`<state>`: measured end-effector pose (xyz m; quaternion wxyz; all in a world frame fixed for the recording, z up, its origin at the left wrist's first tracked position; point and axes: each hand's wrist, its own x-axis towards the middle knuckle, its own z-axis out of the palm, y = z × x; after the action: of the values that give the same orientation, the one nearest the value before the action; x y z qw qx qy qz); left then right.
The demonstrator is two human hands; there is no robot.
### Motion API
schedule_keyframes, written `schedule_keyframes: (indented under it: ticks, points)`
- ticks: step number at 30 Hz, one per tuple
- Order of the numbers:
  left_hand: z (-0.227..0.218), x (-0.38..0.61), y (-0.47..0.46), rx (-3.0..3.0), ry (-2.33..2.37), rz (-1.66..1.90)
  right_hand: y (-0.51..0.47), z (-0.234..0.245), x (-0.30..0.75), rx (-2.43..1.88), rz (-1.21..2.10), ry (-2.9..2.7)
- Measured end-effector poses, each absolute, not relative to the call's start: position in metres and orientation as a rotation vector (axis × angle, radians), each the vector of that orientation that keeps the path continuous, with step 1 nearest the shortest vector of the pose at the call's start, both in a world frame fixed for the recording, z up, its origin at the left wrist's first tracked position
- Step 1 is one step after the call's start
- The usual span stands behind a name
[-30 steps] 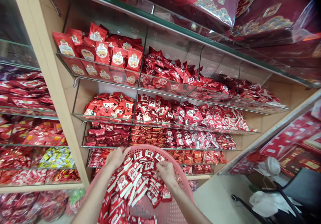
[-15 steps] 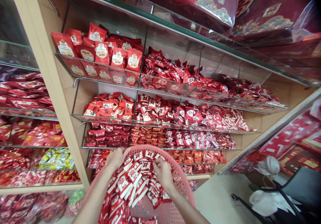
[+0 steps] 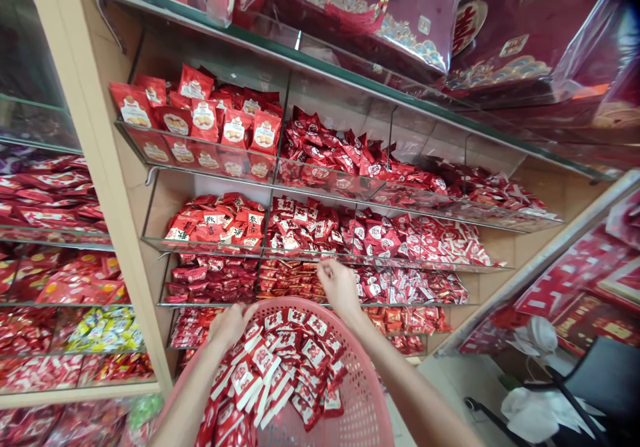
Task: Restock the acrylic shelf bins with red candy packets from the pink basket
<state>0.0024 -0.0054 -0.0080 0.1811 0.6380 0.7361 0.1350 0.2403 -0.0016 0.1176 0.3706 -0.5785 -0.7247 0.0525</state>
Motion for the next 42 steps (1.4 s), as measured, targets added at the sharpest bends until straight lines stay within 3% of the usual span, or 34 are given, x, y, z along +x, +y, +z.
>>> schedule_keyframes:
  ticks: [4,9,42]
  points:
    - [-0.011,0.001,-0.004,1.813,2.072,0.392,0.035,0.163,0.245,-1.795,-0.197,-1.842]
    - [-0.010,0.001,-0.005,1.813,2.078,0.391,0.059,0.172,0.237,-2.007,-0.333,-1.930]
    - [-0.005,0.003,-0.007,1.830,2.073,0.363,0.073,0.163,0.227,-1.953,-0.183,-1.831]
